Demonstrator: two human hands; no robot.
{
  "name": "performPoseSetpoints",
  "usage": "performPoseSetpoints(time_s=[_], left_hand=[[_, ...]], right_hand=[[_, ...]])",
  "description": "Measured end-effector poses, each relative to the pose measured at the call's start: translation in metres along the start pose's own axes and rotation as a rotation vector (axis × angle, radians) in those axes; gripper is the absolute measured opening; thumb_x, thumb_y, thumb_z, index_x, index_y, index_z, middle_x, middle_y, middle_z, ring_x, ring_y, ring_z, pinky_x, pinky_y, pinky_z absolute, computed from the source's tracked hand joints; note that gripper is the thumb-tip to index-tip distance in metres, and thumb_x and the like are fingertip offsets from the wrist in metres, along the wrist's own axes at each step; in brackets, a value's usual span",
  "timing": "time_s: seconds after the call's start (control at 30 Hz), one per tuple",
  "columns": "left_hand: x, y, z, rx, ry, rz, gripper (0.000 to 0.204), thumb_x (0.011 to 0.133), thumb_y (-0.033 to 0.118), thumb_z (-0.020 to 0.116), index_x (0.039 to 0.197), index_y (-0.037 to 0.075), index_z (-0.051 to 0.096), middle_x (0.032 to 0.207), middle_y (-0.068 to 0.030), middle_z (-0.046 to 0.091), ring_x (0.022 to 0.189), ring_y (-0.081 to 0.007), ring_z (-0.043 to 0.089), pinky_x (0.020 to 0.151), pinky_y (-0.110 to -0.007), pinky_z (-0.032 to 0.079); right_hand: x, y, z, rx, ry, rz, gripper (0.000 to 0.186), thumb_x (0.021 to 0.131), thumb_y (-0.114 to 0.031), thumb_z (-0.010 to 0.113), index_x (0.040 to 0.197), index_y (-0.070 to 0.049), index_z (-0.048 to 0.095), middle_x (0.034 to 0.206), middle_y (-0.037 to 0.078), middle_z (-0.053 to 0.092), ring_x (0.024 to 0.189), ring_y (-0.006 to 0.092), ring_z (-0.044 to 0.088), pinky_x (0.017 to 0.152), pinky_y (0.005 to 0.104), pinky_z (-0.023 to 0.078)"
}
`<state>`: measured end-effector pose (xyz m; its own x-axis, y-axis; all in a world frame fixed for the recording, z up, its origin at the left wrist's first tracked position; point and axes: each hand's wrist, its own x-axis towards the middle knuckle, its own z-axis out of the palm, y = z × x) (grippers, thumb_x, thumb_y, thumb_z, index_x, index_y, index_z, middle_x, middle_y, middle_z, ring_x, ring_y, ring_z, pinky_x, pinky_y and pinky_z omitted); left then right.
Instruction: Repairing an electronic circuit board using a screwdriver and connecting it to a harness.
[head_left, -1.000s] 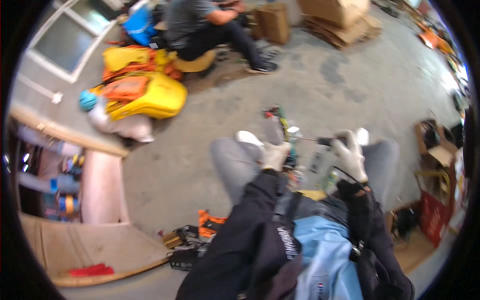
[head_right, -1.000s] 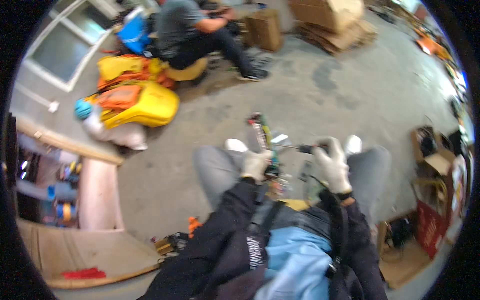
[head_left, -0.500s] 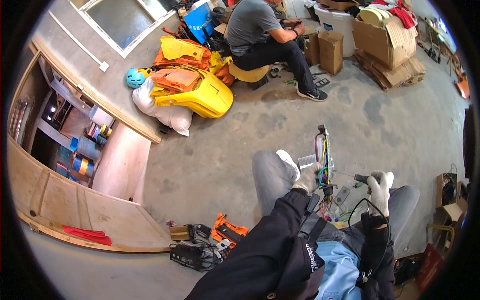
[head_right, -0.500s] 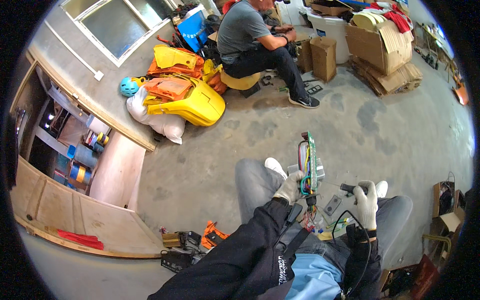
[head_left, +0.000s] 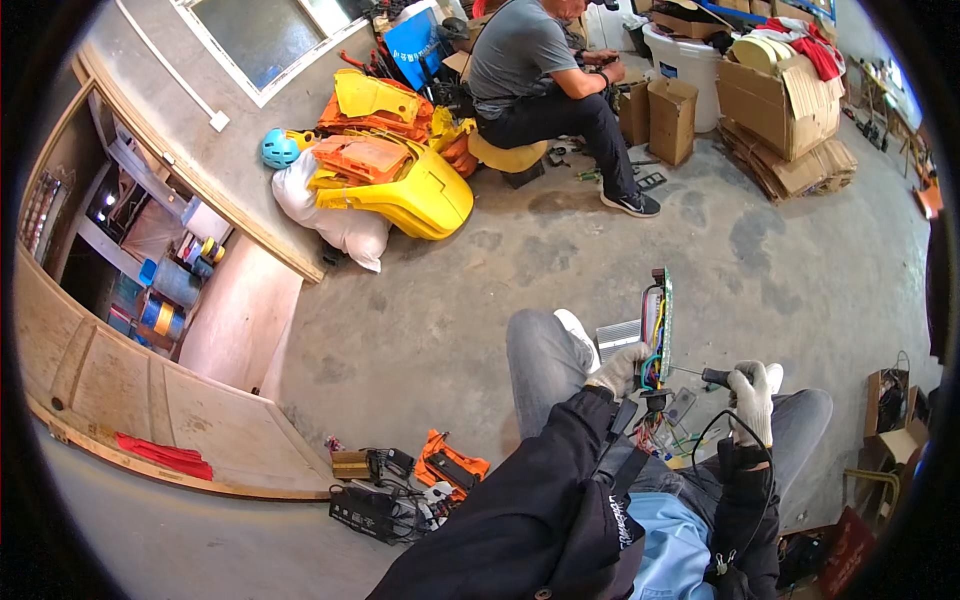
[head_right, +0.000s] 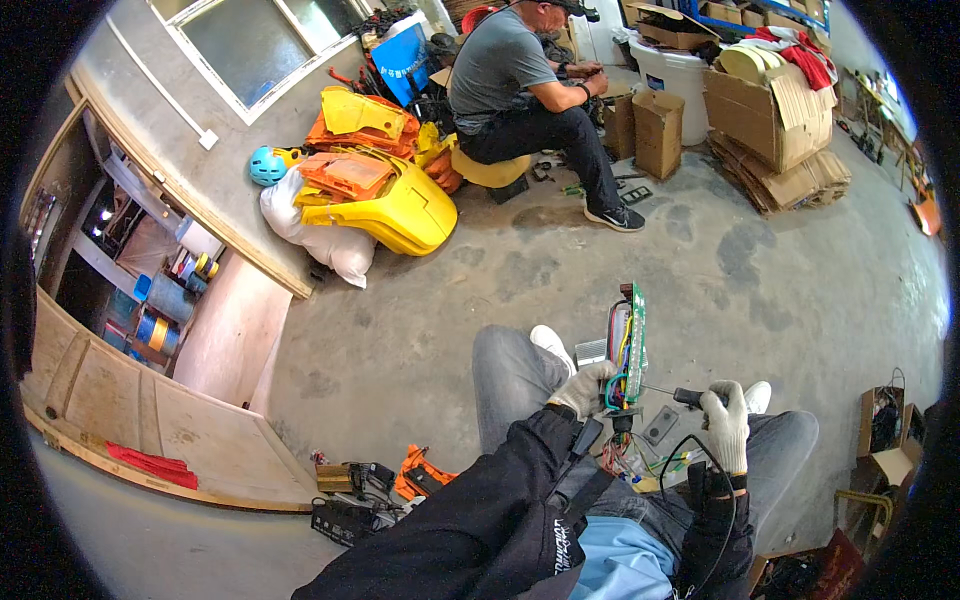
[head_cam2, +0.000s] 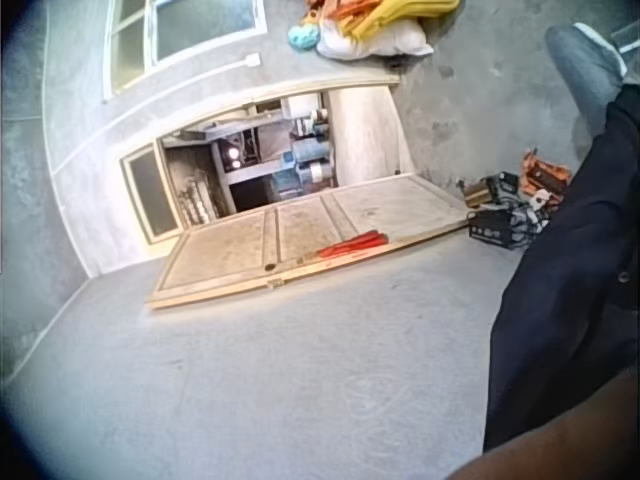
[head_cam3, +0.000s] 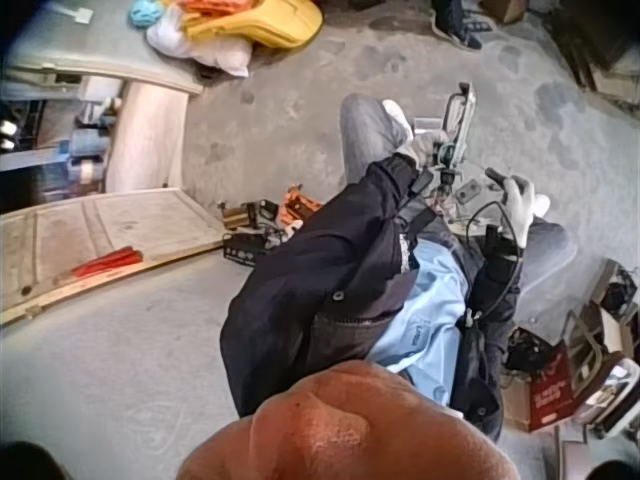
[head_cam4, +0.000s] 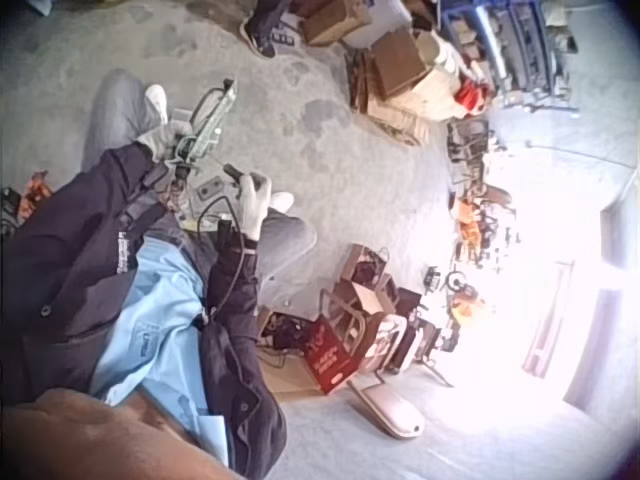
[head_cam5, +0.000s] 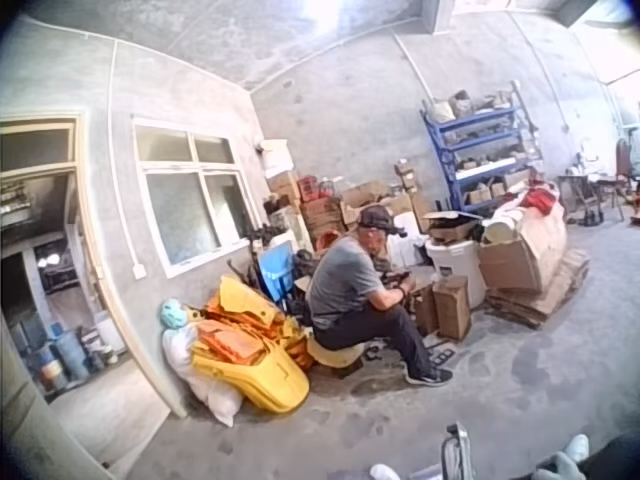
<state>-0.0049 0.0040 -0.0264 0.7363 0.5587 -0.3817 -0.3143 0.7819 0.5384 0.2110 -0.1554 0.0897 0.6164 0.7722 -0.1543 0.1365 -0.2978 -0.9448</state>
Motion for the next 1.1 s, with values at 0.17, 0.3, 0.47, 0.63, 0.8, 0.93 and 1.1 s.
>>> performPoseSetpoints(time_s=[0.17, 0.3, 0.47, 0.63, 0.8, 0.93, 1.1], left_hand=[[0.012, -0.006, -0.01, 0.021, -0.034, 0.01, 0.032, 0.089, 0.028, 0.062, 0.11, 0.004, 0.068, 0.092, -0.008, 0.074, 0.079, -0.0208, 0.073, 0.075, -0.038, 0.061], [0.015, -0.009, -0.014, 0.045, 0.004, -0.007, 0.032, 0.09, 0.028, 0.062, 0.111, 0.005, 0.067, 0.09, -0.006, 0.073, 0.076, -0.0197, 0.072, 0.072, -0.038, 0.059], [0.012, -0.008, -0.009, 0.082, 0.055, -0.015, 0.027, 0.093, 0.028, 0.06, 0.108, 0.007, 0.066, 0.087, -0.0049, 0.072, 0.072, -0.0203, 0.07, 0.07, -0.039, 0.058], [0.014, -0.014, -0.011, 0.085, 0.147, -0.095, 0.022, 0.095, 0.027, 0.064, 0.103, 0.007, 0.066, 0.083, -0.0047, 0.069, 0.069, -0.021, 0.066, 0.068, -0.04, 0.057], [0.018, -0.028, -0.014, 0.086, 0.16, -0.137, 0.023, 0.096, 0.031, 0.065, 0.101, 0.008, 0.066, 0.082, -0.0048, 0.069, 0.069, -0.021, 0.066, 0.068, -0.04, 0.057], [0.023, -0.033, -0.019, 0.068, 0.193, -0.161, 0.024, 0.095, 0.032, 0.066, 0.101, 0.008, 0.067, 0.084, -0.0048, 0.069, 0.072, -0.0209, 0.067, 0.068, -0.039, 0.057], [0.025, -0.035, -0.026, 0.086, 0.146, -0.166, 0.026, 0.093, 0.032, 0.067, 0.102, 0.008, 0.067, 0.084, -0.0053, 0.069, 0.072, -0.0216, 0.067, 0.07, -0.04, 0.058]], right_hand=[[-0.002, -0.004, 0.001, 0.101, -0.017, 0.086, 0.016, 0.088, -0.011, 0.063, 0.096, 0.003, 0.065, 0.102, 0.008, 0.044, 0.069, 0.0143, 0.051, 0.061, 0.0301, 0.043], [-0.008, -0.013, 0.004, 0.015, 0.026, 0.002, 0.017, 0.088, -0.011, 0.063, 0.097, 0.003, 0.065, 0.101, 0.009, 0.044, 0.07, 0.0154, 0.052, 0.062, 0.0309, 0.044], [-0.005, -0.008, 0.0, 0.039, 0.046, 0.039, 0.016, 0.089, -0.011, 0.063, 0.097, 0.003, 0.064, 0.103, 0.009, 0.045, 0.069, 0.0154, 0.051, 0.062, 0.0312, 0.044], [0.002, 0.005, -0.003, -0.003, 0.138, -0.004, 0.019, 0.09, -0.014, 0.064, 0.104, -0.001, 0.063, 0.096, 0.006, 0.057, 0.07, 0.0133, 0.054, 0.064, 0.0293, 0.046], [0.005, 0.011, -0.006, -0.001, 0.159, 0.034, 0.028, 0.091, -0.016, 0.065, 0.111, 0.003, 0.064, 0.093, 0.007, 0.057, 0.067, 0.0135, 0.055, 0.062, 0.0308, 0.047], [0.01, 0.018, -0.007, -0.051, 0.193, 0.007, 0.028, 0.091, -0.017, 0.065, 0.111, 0.002, 0.064, 0.096, 0.007, 0.055, 0.069, 0.0142, 0.056, 0.063, 0.0313, 0.047], [0.012, 0.017, -0.006, -0.047, 0.196, 0.046, 0.027, 0.09, -0.016, 0.065, 0.109, 0.003, 0.064, 0.099, 0.008, 0.053, 0.07, 0.0156, 0.056, 0.063, 0.0318, 0.048]])
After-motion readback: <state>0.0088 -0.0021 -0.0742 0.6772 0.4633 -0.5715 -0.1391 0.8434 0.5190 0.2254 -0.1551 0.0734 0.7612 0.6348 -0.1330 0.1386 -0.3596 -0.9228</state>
